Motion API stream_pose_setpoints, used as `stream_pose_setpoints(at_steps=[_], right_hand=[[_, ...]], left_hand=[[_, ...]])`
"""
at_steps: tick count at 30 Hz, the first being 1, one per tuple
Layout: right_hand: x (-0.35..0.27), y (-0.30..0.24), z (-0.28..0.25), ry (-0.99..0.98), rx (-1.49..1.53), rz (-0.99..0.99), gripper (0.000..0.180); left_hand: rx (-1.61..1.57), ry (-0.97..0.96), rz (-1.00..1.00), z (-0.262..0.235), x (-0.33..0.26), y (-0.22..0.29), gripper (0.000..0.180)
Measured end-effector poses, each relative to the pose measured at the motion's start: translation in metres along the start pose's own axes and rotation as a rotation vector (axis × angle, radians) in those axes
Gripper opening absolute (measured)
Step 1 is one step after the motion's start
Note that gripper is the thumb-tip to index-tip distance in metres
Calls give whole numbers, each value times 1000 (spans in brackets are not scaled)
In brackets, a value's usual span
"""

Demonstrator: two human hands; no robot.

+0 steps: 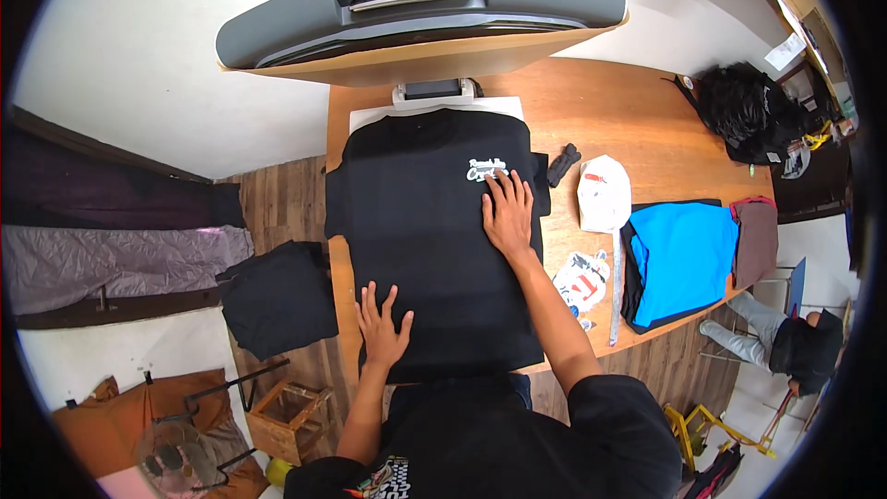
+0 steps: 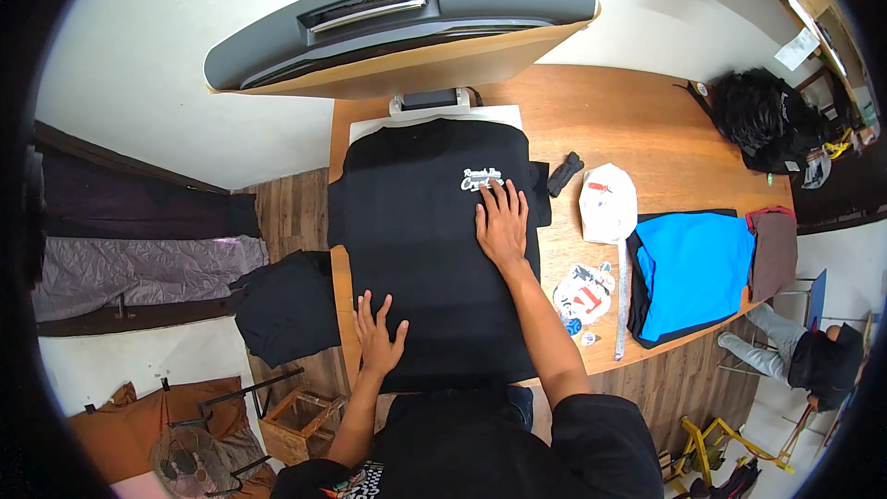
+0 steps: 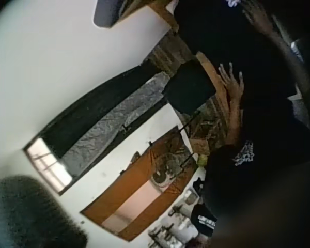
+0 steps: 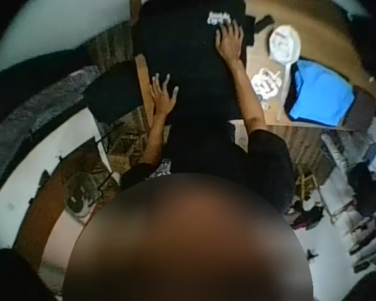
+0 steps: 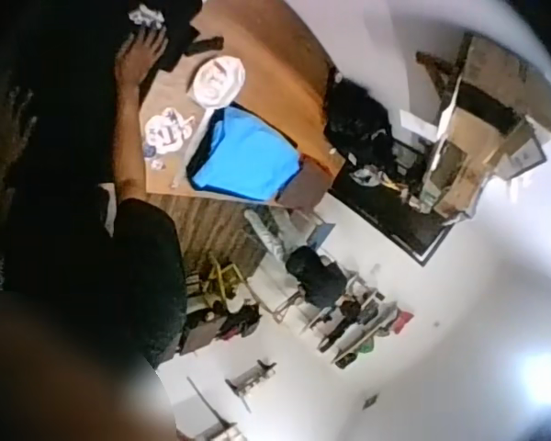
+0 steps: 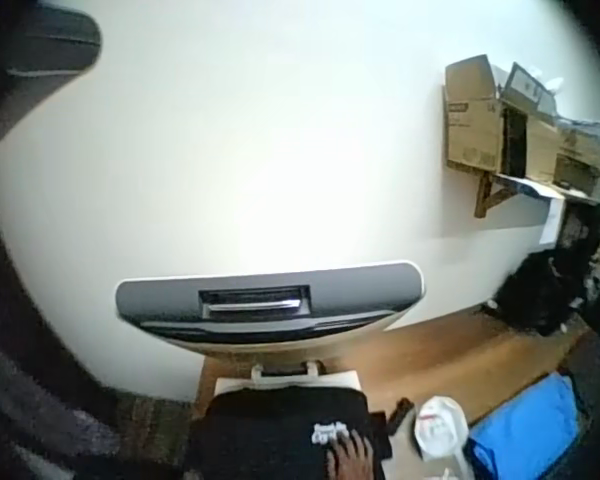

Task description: Preparing and aligning t-shirts for printing using a heat press.

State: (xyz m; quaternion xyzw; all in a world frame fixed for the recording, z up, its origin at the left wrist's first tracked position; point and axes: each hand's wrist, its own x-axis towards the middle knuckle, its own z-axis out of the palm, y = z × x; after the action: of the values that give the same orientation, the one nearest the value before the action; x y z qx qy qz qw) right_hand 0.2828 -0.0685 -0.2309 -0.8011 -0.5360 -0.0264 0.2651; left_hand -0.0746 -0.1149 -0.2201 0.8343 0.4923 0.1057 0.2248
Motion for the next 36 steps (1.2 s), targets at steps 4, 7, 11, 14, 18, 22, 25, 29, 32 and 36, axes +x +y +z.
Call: stream_pose_setpoints(at_steps=[4,7,11,14,18,22,25,29,32,36], right_hand=[[1,-1,-1,13,-5,5,40],[1,-2,-2,39,6,-3,40],[-1,-3,-2,2,-36,39,40],[0,-3,-1,-45,-83,35,41],[0,-3,-1,2,-54,-7,41],[0,-2,-2,2,-67,-35,40],[0,-3,-2,1,-66,-43,40],[1,-2,-2,-42,-66,25,39],[1,-2,-1,-37,-61,29,39],[1,-2,-1,26,-40,-32,39]], left_hand=[[4,-87,-35,0,0,0,65],[16,-87,-32,0,0,-1,66],[5,-15,0,0,0,-1,66],[13,-12,0,1,0,-1,66],[2,-12,-7,1,0,-1,66],[14,-92,-41,2,0,-1,66],[23,-91,-37,2,0,-1,66],[8,-12,-4,2,0,-2,66],[9,-1,2,1,1,-1,65],[3,-11,-5,0,1,0,65]])
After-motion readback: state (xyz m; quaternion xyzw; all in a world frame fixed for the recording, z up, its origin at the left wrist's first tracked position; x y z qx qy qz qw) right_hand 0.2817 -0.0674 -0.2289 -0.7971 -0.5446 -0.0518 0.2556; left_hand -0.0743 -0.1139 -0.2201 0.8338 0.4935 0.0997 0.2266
